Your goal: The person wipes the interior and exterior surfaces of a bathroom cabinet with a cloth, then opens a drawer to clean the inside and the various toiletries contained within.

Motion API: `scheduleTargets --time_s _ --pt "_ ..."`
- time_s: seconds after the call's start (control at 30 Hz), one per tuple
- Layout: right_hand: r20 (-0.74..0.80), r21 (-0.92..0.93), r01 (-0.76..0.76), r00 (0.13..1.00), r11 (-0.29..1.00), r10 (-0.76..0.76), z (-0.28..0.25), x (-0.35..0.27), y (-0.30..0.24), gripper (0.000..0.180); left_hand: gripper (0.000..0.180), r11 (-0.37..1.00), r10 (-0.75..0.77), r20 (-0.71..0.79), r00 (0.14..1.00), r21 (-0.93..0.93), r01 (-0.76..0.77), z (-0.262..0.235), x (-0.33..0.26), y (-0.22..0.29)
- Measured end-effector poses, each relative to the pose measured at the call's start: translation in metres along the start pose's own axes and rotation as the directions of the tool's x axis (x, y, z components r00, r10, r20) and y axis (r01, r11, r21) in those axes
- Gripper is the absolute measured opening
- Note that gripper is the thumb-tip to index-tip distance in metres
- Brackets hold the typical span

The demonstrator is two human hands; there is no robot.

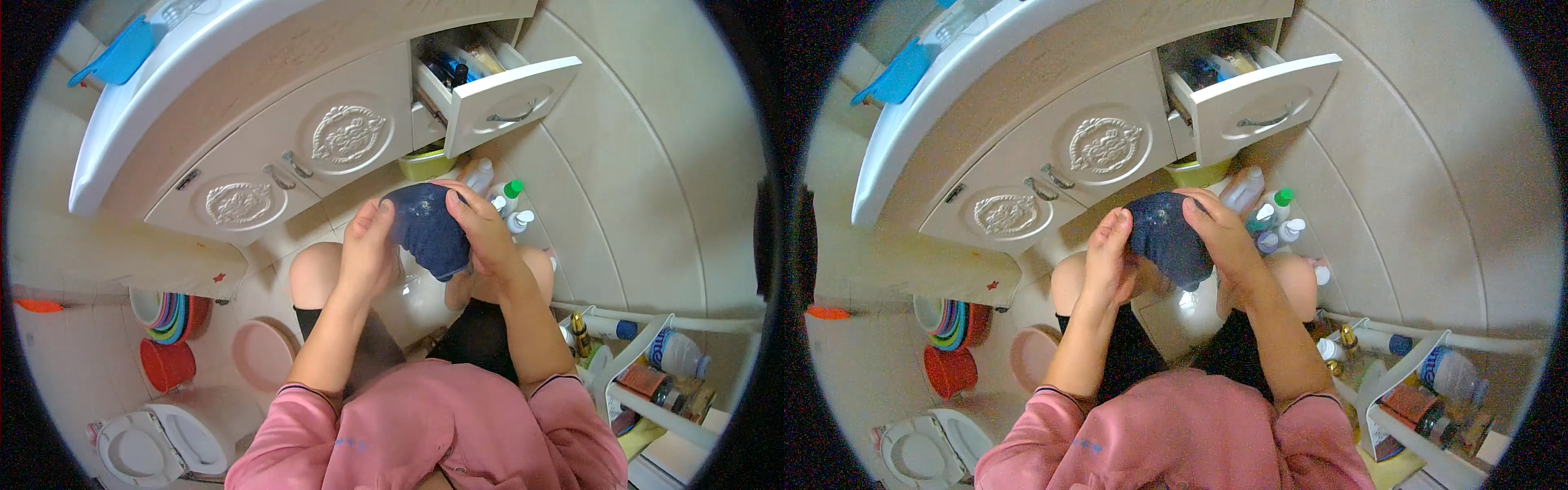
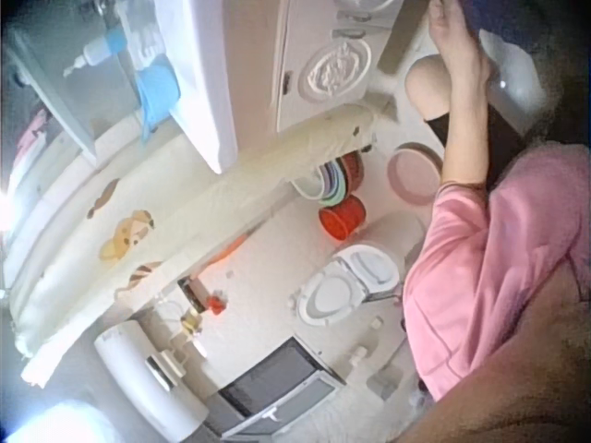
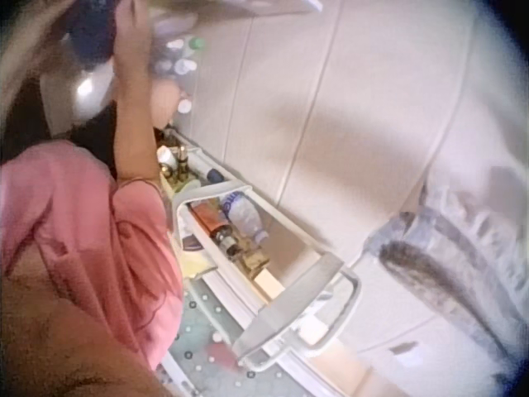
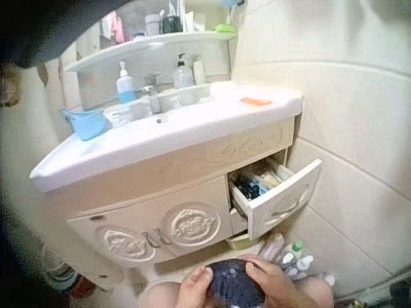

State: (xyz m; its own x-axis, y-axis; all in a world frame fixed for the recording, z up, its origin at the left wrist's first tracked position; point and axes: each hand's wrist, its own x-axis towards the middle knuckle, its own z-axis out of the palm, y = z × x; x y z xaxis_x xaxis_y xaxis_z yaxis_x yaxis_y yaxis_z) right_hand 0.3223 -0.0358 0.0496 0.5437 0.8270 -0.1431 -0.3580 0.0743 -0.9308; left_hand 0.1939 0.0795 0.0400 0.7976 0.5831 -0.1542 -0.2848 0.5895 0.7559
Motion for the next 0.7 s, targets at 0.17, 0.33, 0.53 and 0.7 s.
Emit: scheduleTargets --time_s 0.17,0.33,0.53,0.7 --pt "0.004 -0.135 0.112 0.994 0.985 -0.112 0.012 -0.029 0.005 0.033 0.026 0.998 0.03 -0.037 0.999 -0.047 -0.031 -0.005 -0.03 -0.002" --pt "0.068 -0.41 0.331 0.94 0.85 -0.333 0.028 -0.055 0.006 0.028 0.028 0.992 0.078 -0.041 0.996 -0.093 -0.082 -0.002 -0.058 0.001" --pt "-0.008 -0.233 0.088 0.996 0.968 -0.093 0.055 -0.075 0.015 0.02 0.02 0.969 0.244 -0.048 0.969 0.062 -0.241 0.003 -0.085 -0.012" --pt "0.16 -0.162 0.044 0.987 0.986 -0.018 0.05 -0.087 0.013 0.032 0.024 0.982 0.182 -0.093 0.979 -0.04 -0.187 -0.004 -0.09 -0.009"
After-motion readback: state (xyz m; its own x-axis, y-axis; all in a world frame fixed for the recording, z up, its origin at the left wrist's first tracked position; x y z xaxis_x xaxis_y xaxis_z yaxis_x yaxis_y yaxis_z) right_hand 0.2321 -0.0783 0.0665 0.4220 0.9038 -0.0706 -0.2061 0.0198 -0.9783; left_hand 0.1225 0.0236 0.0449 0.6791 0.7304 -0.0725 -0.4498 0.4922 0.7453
